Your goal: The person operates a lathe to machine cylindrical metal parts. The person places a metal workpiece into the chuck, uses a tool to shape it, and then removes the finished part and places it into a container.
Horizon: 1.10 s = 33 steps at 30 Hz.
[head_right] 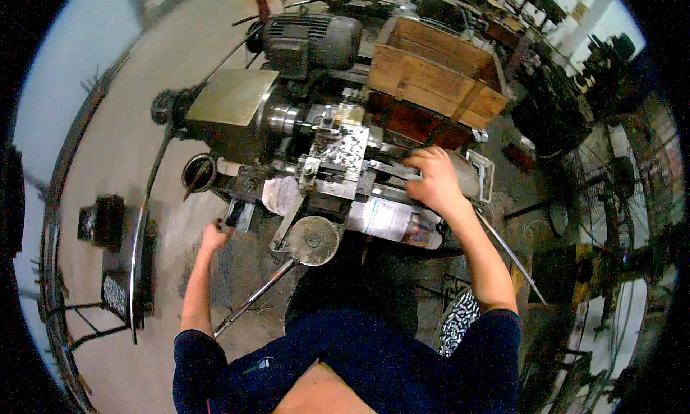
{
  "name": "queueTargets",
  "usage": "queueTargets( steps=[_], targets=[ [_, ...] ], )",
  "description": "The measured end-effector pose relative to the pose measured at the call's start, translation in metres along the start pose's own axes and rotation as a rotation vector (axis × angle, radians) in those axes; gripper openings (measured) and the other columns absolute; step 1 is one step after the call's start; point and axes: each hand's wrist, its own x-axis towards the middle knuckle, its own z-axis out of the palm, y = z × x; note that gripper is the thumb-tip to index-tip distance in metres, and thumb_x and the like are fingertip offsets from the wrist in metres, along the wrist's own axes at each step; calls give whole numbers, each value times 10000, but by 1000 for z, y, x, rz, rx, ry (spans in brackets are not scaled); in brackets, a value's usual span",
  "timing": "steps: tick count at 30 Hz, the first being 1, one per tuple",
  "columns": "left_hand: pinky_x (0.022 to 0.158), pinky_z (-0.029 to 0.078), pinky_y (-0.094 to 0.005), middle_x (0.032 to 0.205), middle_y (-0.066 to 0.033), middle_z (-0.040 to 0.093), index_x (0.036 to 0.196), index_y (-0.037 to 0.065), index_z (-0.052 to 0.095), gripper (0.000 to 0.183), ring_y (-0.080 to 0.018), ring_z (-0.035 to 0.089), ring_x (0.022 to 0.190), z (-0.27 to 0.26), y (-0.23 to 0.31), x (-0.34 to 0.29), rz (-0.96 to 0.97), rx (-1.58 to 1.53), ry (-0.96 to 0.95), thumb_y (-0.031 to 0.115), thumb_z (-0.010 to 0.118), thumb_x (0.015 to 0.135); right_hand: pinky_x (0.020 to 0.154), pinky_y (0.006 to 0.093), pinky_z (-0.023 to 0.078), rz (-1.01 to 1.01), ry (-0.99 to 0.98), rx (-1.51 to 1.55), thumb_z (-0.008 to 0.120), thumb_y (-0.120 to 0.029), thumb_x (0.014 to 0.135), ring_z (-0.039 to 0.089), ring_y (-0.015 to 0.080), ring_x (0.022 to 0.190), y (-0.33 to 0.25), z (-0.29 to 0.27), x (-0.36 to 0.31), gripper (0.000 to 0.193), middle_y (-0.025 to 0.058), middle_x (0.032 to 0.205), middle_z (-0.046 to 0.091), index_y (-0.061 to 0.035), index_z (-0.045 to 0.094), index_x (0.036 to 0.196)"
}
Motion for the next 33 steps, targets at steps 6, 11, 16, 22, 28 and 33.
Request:
queueTargets(
  steps=[6,11,16,22,28,33],
  targets=[
    [638,492,-438,885,-88,655,862,110,639,144,-281,642,795,-27,-19,58,211,769,21,165,597,736,762,390,464,507,-110,-90,614,-136,568,583,344,831,64,-45,-137,336,183,843,635,-38,680,882],
    [707,500,-399,869,-129,659,978,108,651,329,-304,629,817,-18,48,26,204,306,-66,324,664,731,704,386,485,868,-74,-185,604,-165,579,610,362,726,112,-50,-223,344,226,796,626,-46,692,890],
    [736,499,-414,918,-128,651,1030,120,596,346,-302,631,872,9,47,28,84,320,-123,291,636,731,849,412,448,1002,-74,-278,648,-208,574,566,346,981,149,-34,-263,561,209,1060,599,-79,592,1118],
    [709,478,-438,971,-95,610,964,165,595,172,-304,625,824,-25,59,42,344,916,-130,196,543,803,902,431,420,1463,-423,-447,651,-248,629,557,325,1045,170,-47,-325,492,151,1105,603,-121,587,1100],
    [727,486,-427,917,-146,634,1054,141,611,290,-317,616,837,-33,27,-3,174,379,25,251,567,789,720,446,503,1273,-387,-469,671,-193,574,620,371,827,130,-21,-380,323,207,885,637,-39,630,855],
    [634,513,-376,820,-169,661,1063,34,614,381,-253,657,612,-18,-48,-52,-145,27,-328,218,661,733,650,401,490,1175,-306,-63,619,-178,578,622,348,715,35,13,-413,296,231,745,618,20,622,798]
  ],
)
